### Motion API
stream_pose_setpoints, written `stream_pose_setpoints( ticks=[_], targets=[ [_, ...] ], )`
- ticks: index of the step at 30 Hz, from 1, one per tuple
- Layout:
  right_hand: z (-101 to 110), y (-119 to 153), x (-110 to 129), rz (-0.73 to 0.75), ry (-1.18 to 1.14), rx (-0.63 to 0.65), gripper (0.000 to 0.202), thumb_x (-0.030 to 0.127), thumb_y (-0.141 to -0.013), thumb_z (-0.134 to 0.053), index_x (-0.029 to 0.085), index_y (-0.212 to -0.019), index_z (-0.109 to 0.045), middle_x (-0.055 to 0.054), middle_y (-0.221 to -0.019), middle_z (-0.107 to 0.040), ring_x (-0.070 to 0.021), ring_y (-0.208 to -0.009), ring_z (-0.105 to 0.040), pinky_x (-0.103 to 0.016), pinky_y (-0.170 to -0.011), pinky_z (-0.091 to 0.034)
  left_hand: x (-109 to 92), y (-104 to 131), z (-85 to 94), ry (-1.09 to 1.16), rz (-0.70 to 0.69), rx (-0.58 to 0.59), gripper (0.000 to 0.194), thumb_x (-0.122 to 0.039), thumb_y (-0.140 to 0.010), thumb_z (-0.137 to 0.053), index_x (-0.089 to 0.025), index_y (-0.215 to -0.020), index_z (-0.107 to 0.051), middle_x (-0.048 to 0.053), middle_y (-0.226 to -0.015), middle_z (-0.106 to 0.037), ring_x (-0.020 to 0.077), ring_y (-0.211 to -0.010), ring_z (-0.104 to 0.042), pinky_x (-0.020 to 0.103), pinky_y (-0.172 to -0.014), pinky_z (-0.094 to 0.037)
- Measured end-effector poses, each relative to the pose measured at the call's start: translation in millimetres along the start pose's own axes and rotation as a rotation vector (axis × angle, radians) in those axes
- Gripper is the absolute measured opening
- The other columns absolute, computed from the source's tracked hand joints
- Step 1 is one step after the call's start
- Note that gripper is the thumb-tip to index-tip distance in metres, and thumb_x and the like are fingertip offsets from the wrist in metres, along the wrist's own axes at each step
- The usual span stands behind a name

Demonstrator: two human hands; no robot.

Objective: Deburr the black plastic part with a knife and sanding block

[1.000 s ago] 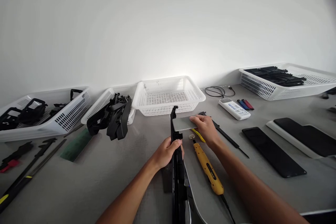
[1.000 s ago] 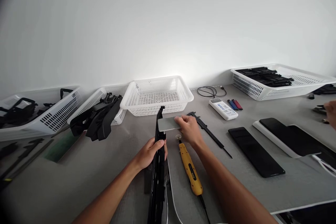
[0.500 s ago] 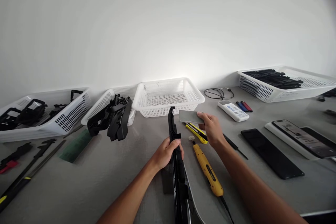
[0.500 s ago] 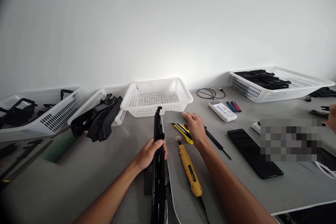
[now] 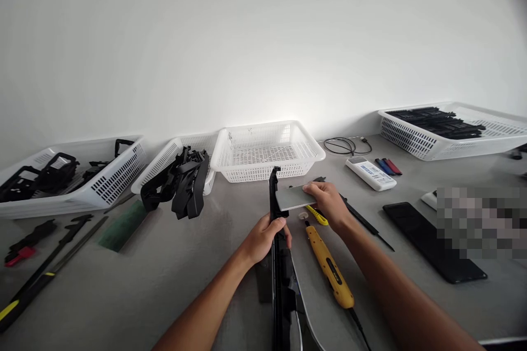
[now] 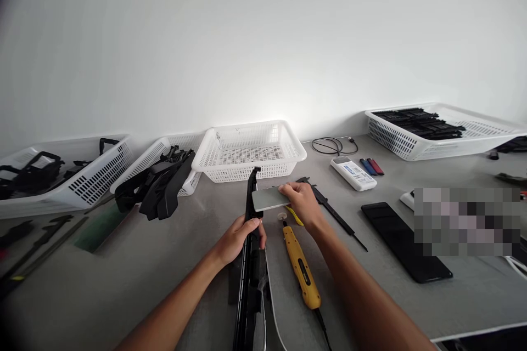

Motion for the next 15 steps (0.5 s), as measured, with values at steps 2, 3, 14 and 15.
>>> stream_pose_setpoints(
  ticks=[2, 3, 14, 15],
  targets=[
    [6, -2, -1, -0.012, -0.075, -0.084, 0.038, 0.054, -0.074, -0.070, 0.021, -0.061, -0.057, 0.000, -0.061, -0.056, -0.0165, -0.059, -0.051, -0.027, -0.053, -0.042, 1, 0, 0.4, 0.000, 0.007, 0.000, 0.047, -0.050, -0.102, -0.043, -0.017, -0.075, -0.063, 0.006, -0.071, -0.067, 0.0179, -0.065, -0.060, 0.030, -0.072, -0.049],
    [8, -2, -1, -0.007, -0.109, -0.118, 0.039, 0.055, -0.074, -0.071, 0.020, -0.064, -0.058, 0.000, -0.063, -0.057, -0.0162, -0.061, -0.051, -0.026, -0.054, -0.042, 0, 1, 0.2, -0.007, 0.004, 0.000, 0.048, -0.050, -0.102, -0.043, -0.017, -0.073, -0.063, 0.006, -0.071, -0.067, 0.0181, -0.067, -0.060, 0.030, -0.072, -0.049],
    [-14, 7, 1, 0.042, -0.032, -0.072, 0.054, 0.068, -0.079, -0.069, 0.023, -0.060, -0.047, 0.004, -0.052, -0.038, -0.0111, -0.050, -0.032, -0.027, -0.046, -0.028, -9, 5, -12.0, -0.141, 0.002, 0.093, 0.043, -0.047, -0.097, -0.049, -0.019, -0.066, -0.062, 0.006, -0.068, -0.065, 0.0173, -0.063, -0.055, 0.028, -0.065, -0.043],
    [-10, 5, -1, 0.051, -0.016, -0.131, 0.051, 0.064, -0.080, -0.069, 0.023, -0.060, -0.047, 0.004, -0.053, -0.039, -0.0118, -0.051, -0.033, -0.027, -0.046, -0.029, -9, 5, -12.1, -0.141, 0.011, 0.087, 0.044, -0.046, -0.096, -0.049, -0.019, -0.065, -0.062, 0.006, -0.068, -0.066, 0.0174, -0.063, -0.055, 0.028, -0.065, -0.043]
  ],
)
Point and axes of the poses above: each hand's wrist, its own y-axis away from the middle knuckle, its own z-axis out of the back of the hand, x = y × z, the point moved 4 cm from there along -y, towards the middle knuckle
